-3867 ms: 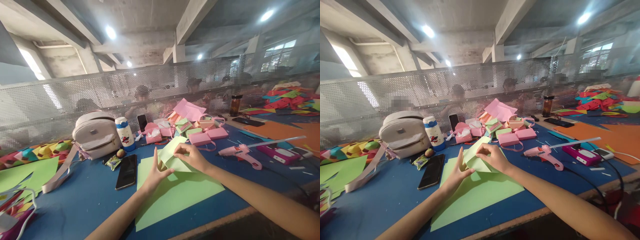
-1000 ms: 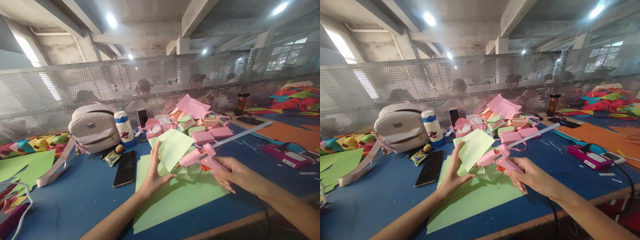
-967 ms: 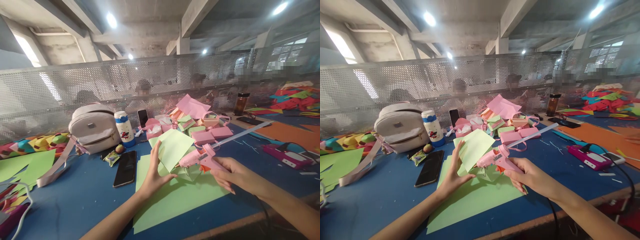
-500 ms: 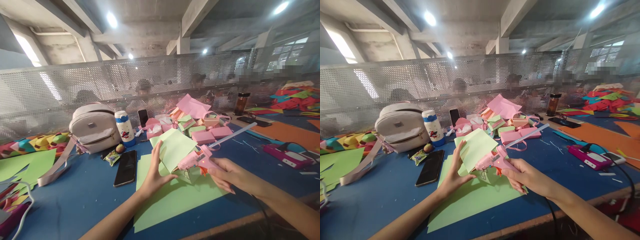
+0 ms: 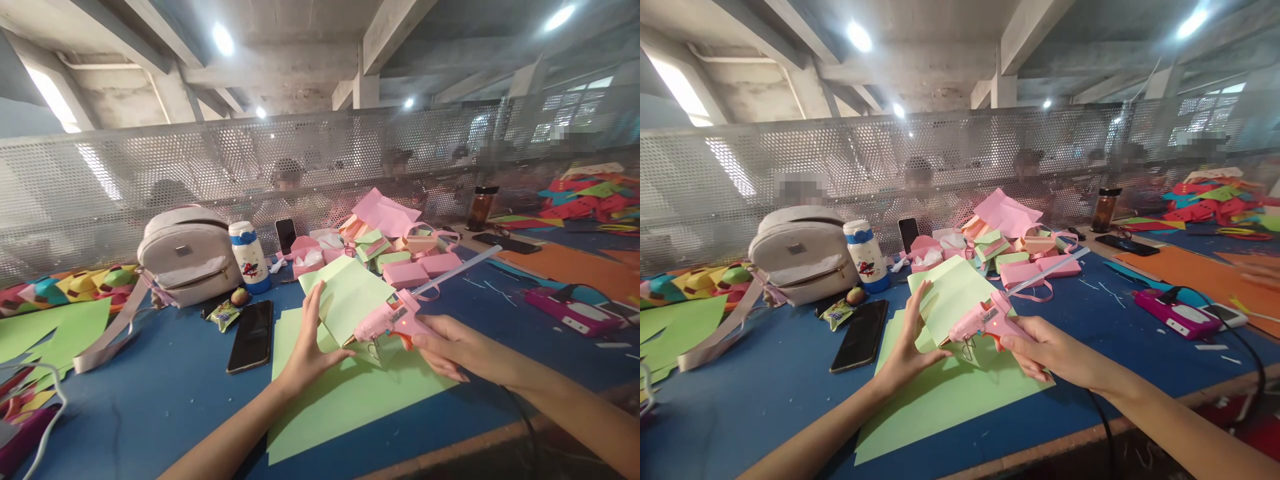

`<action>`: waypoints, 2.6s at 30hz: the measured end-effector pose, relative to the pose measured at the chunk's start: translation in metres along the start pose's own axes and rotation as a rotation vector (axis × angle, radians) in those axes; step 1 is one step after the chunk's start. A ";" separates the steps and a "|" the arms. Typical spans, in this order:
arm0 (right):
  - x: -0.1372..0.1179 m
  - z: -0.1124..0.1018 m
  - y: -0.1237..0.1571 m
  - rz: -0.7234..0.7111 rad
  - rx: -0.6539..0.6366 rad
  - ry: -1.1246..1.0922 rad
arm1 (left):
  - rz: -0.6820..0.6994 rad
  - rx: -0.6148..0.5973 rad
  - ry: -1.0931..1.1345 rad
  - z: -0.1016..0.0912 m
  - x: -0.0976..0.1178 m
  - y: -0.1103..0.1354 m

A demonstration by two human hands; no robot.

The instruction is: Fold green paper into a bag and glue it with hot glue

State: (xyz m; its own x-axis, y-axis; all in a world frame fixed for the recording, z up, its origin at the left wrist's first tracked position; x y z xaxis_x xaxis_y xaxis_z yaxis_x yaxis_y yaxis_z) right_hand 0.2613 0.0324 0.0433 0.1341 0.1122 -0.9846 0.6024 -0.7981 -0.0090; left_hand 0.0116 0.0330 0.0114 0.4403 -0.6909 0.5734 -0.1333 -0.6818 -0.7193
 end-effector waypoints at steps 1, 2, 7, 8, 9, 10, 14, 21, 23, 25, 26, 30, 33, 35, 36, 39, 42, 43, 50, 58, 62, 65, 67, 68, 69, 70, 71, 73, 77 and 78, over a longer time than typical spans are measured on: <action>0.000 0.000 0.000 -0.003 0.000 0.002 | 0.001 0.002 -0.001 0.000 0.000 0.000; 0.000 0.000 -0.001 -0.005 -0.001 0.006 | 0.002 0.003 -0.001 0.000 0.000 0.000; -0.002 0.001 -0.001 -0.008 -0.015 0.017 | 0.007 0.001 -0.005 0.001 0.000 0.000; -0.003 0.002 -0.001 -0.006 -0.014 0.015 | 0.008 0.002 -0.007 0.001 0.000 0.000; -0.004 0.002 -0.001 -0.005 -0.012 0.014 | 0.010 0.003 -0.008 0.000 0.000 0.000; -0.004 0.002 -0.001 -0.004 -0.007 0.014 | 0.009 0.003 -0.008 0.000 0.000 0.000; -0.005 0.003 0.000 0.004 0.004 0.025 | 0.002 -0.003 -0.003 -0.001 0.001 0.000; -0.003 0.000 0.002 0.006 0.011 0.051 | 0.021 0.009 -0.010 -0.001 0.001 -0.001; -0.002 -0.002 0.002 0.008 0.017 0.057 | 0.021 0.008 -0.013 -0.001 0.001 -0.001; 0.000 -0.004 0.003 0.008 0.029 0.057 | 0.010 0.006 -0.010 -0.001 0.001 0.000; 0.001 -0.005 0.003 0.006 0.037 0.051 | 0.001 0.004 -0.008 -0.001 0.001 0.000; 0.005 -0.007 0.004 -0.001 0.049 0.023 | -0.010 -0.002 0.000 -0.001 0.002 0.000; 0.007 -0.009 0.004 -0.011 0.052 0.020 | -0.004 0.000 0.001 -0.001 0.003 -0.001; 0.008 -0.010 0.004 -0.012 0.061 0.025 | 0.003 0.005 -0.006 -0.001 0.003 -0.001; 0.008 -0.011 0.004 -0.011 0.067 0.024 | 0.006 0.007 -0.010 -0.001 0.002 -0.001; 0.007 -0.013 0.005 -0.013 0.066 0.015 | 0.000 0.005 -0.014 -0.001 0.002 -0.001; 0.006 -0.015 0.007 -0.023 0.052 0.011 | -0.007 0.011 -0.007 -0.001 0.001 0.000; 0.006 -0.016 0.007 -0.026 0.051 0.009 | -0.006 0.014 -0.004 -0.001 0.001 0.000; 0.004 -0.019 0.012 -0.008 0.062 0.005 | -0.005 0.009 -0.004 -0.001 0.002 -0.001; 0.000 -0.020 0.017 0.025 0.094 -0.012 | -0.020 0.006 0.007 -0.002 0.003 -0.001; -0.001 -0.023 0.018 0.033 0.108 -0.001 | -0.020 0.011 0.009 -0.002 0.003 -0.001; 0.000 -0.026 0.018 0.020 0.099 0.011 | -0.023 0.012 0.000 -0.001 0.004 -0.001; 0.001 -0.028 0.019 0.016 0.107 0.023 | -0.023 0.012 -0.009 -0.001 0.004 -0.001; 0.001 -0.029 0.019 0.015 0.118 0.026 | -0.021 0.011 -0.012 -0.001 0.004 -0.001; 0.001 -0.030 0.020 0.013 0.125 0.024 | -0.018 0.011 -0.014 -0.001 0.004 -0.001; 0.001 -0.031 0.020 0.012 0.134 0.019 | -0.014 0.012 -0.016 -0.001 0.004 -0.001; 0.002 -0.032 0.021 0.014 0.143 0.013 | -0.011 0.011 -0.018 -0.001 0.004 -0.001; 0.004 -0.033 0.022 0.015 0.152 0.003 | -0.009 0.010 -0.024 -0.001 0.004 -0.001; 0.011 -0.037 0.023 0.025 0.172 -0.012 | -0.013 0.015 -0.024 -0.002 0.003 -0.001; 0.013 -0.038 0.024 0.033 0.181 -0.011 | -0.015 0.016 -0.022 -0.002 0.003 -0.001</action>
State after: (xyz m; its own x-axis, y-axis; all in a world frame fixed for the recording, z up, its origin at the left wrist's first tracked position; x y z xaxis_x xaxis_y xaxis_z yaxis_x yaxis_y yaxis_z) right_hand 0.3075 0.0375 0.0372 0.1423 0.0791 -0.9867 0.4462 -0.8949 -0.0074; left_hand 0.0115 0.0315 0.0147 0.4614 -0.6753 0.5754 -0.1121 -0.6877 -0.7173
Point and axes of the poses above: each hand's wrist, its own y-axis away from the middle knuckle, its own z-axis out of the palm, x = y × z, the point moved 3 cm from there along -y, towards the middle knuckle, and after that the axes turned 9 degrees about x, right-handed, at the moved point
